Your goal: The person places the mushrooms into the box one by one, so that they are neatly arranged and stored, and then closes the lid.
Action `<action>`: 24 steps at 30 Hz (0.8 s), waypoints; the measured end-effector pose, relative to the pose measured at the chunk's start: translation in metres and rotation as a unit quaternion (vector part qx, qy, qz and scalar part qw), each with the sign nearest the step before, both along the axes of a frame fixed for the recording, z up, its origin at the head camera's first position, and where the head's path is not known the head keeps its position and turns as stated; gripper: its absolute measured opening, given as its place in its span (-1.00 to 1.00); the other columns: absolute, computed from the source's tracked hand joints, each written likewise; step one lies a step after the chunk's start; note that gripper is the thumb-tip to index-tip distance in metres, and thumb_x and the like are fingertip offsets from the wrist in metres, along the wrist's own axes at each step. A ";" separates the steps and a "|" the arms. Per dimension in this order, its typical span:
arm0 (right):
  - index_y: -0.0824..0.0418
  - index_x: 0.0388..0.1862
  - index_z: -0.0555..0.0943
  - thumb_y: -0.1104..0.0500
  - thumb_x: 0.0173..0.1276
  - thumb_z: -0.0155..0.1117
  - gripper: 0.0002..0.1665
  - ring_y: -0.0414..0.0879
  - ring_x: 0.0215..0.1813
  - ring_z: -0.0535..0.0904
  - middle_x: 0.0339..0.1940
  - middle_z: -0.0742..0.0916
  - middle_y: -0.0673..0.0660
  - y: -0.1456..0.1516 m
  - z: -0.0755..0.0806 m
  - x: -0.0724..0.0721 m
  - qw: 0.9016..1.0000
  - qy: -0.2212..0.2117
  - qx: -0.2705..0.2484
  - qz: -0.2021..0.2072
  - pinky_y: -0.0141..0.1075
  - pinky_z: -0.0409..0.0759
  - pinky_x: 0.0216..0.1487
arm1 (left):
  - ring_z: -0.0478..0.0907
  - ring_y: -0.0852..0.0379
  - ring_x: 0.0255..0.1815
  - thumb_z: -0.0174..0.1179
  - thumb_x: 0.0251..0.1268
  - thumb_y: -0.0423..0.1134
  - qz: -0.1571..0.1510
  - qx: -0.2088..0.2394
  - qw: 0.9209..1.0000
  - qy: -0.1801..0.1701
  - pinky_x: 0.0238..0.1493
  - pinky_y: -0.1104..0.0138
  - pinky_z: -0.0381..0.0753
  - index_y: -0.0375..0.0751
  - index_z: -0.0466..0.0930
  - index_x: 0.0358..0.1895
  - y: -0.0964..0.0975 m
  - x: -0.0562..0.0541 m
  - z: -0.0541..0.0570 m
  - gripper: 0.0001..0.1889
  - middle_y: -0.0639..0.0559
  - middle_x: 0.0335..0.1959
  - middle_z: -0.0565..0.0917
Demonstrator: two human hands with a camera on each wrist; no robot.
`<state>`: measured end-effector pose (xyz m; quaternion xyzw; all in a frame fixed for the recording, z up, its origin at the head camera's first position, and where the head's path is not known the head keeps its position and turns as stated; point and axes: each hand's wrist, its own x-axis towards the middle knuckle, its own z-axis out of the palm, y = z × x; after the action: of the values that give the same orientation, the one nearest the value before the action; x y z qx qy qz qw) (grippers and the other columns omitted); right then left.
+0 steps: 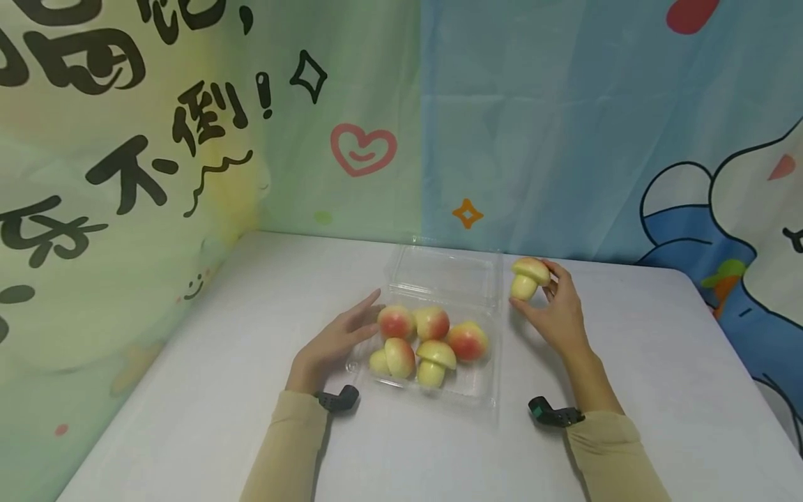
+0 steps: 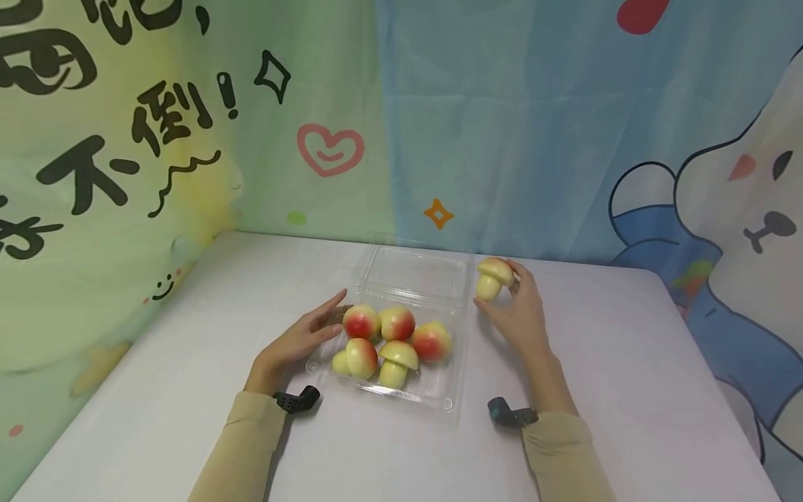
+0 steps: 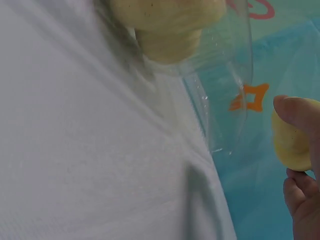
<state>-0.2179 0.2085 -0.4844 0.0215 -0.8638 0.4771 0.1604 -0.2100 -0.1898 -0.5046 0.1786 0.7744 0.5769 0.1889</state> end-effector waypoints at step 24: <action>0.29 0.36 0.10 0.24 -0.03 0.54 0.06 0.17 0.27 0.32 0.25 0.26 0.30 -0.026 0.035 0.032 0.994 0.016 0.043 0.096 0.16 0.42 0.23 | 0.25 0.11 0.44 0.14 0.34 -0.04 0.007 0.004 1.000 -0.011 0.49 0.01 0.04 0.23 -0.02 0.51 0.001 0.003 0.002 -0.26 0.13 0.39 0.36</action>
<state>-0.1863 0.1826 -0.4493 0.1191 -0.8749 0.4521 0.1263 -0.2070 -0.1888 -0.5022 0.1673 0.7711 0.5832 0.1929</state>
